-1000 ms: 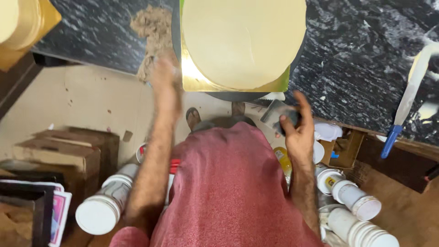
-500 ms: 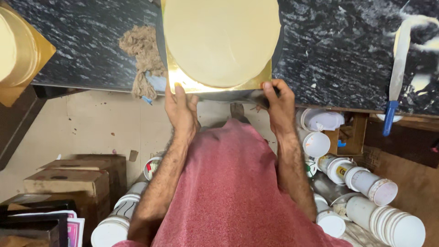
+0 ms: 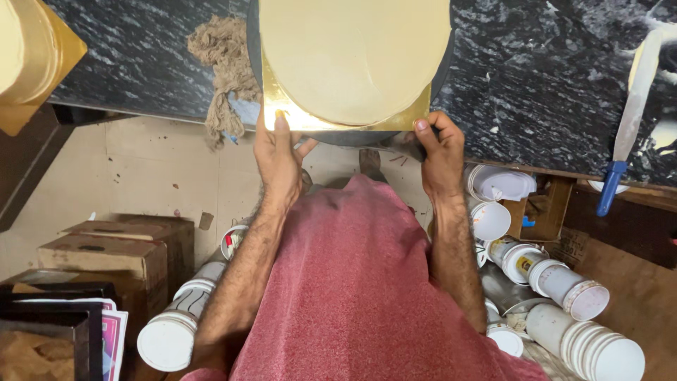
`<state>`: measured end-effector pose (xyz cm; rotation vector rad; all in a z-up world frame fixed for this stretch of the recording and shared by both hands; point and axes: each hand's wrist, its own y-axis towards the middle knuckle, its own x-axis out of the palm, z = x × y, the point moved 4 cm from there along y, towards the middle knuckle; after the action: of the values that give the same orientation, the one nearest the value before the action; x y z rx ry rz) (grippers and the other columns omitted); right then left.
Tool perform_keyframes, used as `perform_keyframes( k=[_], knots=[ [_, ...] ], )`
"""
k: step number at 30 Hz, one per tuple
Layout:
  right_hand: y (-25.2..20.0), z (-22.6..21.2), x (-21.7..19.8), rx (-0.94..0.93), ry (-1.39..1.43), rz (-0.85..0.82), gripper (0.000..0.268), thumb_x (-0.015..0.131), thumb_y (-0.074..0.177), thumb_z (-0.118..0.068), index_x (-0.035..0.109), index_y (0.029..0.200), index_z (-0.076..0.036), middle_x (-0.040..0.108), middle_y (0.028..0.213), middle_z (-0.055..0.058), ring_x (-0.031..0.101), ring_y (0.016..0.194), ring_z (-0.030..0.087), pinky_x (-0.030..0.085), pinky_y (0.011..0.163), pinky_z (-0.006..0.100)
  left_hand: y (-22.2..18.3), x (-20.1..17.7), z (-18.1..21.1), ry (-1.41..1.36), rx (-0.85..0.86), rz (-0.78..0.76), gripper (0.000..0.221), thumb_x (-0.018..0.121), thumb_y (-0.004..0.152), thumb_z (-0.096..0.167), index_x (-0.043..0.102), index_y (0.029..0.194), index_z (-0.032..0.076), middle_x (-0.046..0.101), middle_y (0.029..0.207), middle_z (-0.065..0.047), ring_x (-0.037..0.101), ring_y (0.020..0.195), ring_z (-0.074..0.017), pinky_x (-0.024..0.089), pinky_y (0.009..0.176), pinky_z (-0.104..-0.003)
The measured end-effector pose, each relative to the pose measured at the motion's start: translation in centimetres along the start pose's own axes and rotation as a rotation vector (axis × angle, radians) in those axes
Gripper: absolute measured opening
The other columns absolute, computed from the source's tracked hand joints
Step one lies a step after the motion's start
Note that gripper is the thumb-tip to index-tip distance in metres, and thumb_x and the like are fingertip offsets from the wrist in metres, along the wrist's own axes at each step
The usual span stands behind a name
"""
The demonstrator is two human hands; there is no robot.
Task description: The person applies cream to a cake on a turntable using a large spatula and a small scraper tool, smoothing the sides and top surface.
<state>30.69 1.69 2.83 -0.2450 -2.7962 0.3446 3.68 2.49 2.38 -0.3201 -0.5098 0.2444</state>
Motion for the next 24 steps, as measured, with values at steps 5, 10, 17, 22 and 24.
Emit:
perform_keyframes(
  k=[5, 10, 17, 22, 24],
  knots=[
    [0.0, -0.3, -0.2, 0.036, -0.021, 0.033, 0.013, 0.06, 0.106, -0.007, 0.064, 0.094, -0.003, 0.068, 0.087, 0.003, 0.061, 0.076, 0.009, 0.051, 0.073, 0.024, 0.0, -0.2, -0.5, 0.08, -0.026, 0.046, 0.054, 0.046, 0.111, 0.027, 0.029, 0.161, 0.012, 0.057, 0.144, -0.01, 0.066, 0.118, -0.0235, 0.06, 0.086, -0.036],
    [0.1, -0.1, -0.6, -0.023, -0.078, 0.028, 0.014, 0.06, 0.108, -0.006, 0.064, 0.096, -0.003, 0.067, 0.088, 0.002, 0.058, 0.079, 0.007, 0.048, 0.075, 0.023, 0.0, -0.2, -1.0, 0.007, -0.01, 0.025, 0.055, 0.047, 0.11, 0.026, 0.027, 0.16, 0.015, 0.058, 0.144, -0.01, 0.068, 0.119, -0.0235, 0.063, 0.088, -0.035],
    [-0.2, -0.4, -1.3, -0.037, -0.288, 0.129, 0.007, 0.059, 0.111, -0.01, 0.062, 0.113, -0.005, 0.065, 0.101, 0.003, 0.057, 0.088, 0.009, 0.05, 0.076, 0.024, -0.8, 0.7, -1.8, -0.085, 0.016, 0.045, 0.052, 0.047, 0.111, 0.026, 0.034, 0.157, 0.008, 0.058, 0.14, -0.011, 0.069, 0.117, -0.0234, 0.065, 0.094, -0.039],
    [-2.4, -3.2, -4.1, -0.109, -0.585, 0.404, 0.048, 0.065, 0.1, -0.001, 0.039, 0.139, -0.011, 0.05, 0.133, 0.011, 0.061, 0.111, 0.012, 0.062, 0.082, 0.028, -4.2, 1.9, -3.6, -0.28, -0.144, -0.111, 0.05, 0.057, 0.104, 0.007, 0.033, 0.147, 0.002, 0.054, 0.14, -0.016, 0.059, 0.126, -0.0297, 0.063, 0.099, -0.048],
    [-2.8, -4.4, -5.5, -0.157, -0.531, 0.443, 0.06, 0.068, 0.099, 0.003, 0.032, 0.145, -0.012, 0.046, 0.135, 0.014, 0.058, 0.117, 0.014, 0.06, 0.092, 0.03, -4.9, 2.7, -4.4, -0.206, -0.234, -0.233, 0.051, 0.057, 0.101, 0.004, 0.033, 0.145, 0.002, 0.053, 0.143, -0.017, 0.058, 0.13, -0.0331, 0.061, 0.101, -0.048]
  ],
)
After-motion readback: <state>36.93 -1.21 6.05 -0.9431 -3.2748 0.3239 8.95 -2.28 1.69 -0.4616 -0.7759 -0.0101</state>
